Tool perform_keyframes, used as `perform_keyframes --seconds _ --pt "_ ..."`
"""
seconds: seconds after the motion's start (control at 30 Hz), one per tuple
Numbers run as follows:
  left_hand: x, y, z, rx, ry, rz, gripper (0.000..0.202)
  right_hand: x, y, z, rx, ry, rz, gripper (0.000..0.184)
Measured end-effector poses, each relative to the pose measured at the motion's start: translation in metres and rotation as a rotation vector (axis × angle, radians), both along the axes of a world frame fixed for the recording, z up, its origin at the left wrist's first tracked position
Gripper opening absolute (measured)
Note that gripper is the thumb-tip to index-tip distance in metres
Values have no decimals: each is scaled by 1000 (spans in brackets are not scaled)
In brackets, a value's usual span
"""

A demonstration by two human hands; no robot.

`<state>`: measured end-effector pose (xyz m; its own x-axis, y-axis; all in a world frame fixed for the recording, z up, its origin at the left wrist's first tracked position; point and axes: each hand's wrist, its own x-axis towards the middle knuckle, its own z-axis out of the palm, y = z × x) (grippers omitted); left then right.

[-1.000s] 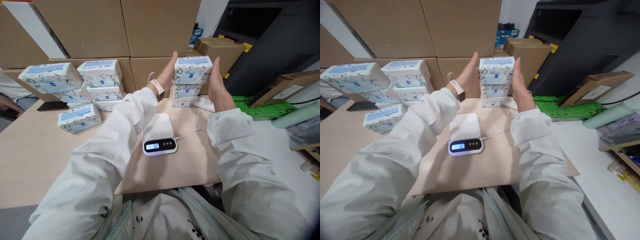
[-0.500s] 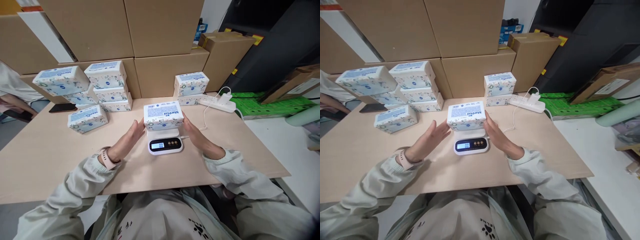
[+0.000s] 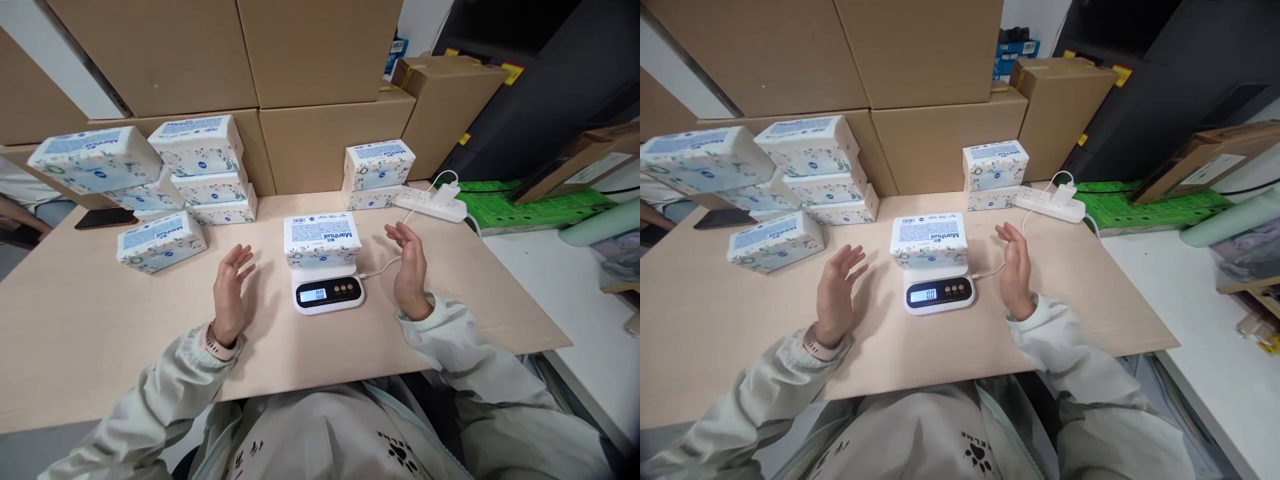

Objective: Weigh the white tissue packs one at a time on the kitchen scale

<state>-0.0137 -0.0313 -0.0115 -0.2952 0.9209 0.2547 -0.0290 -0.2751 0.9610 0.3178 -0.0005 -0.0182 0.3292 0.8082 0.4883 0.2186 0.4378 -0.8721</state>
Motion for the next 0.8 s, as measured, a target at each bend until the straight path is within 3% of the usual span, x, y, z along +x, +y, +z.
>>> perform_keyframes --seconds 0.2,0.8 --pt "4 -1 7 45 -84 3 41 -4 0 2 43 -24 -5 48" --pt "8 -2 7 -57 -86 -41 43 -6 -3 2 46 -39 33 46"
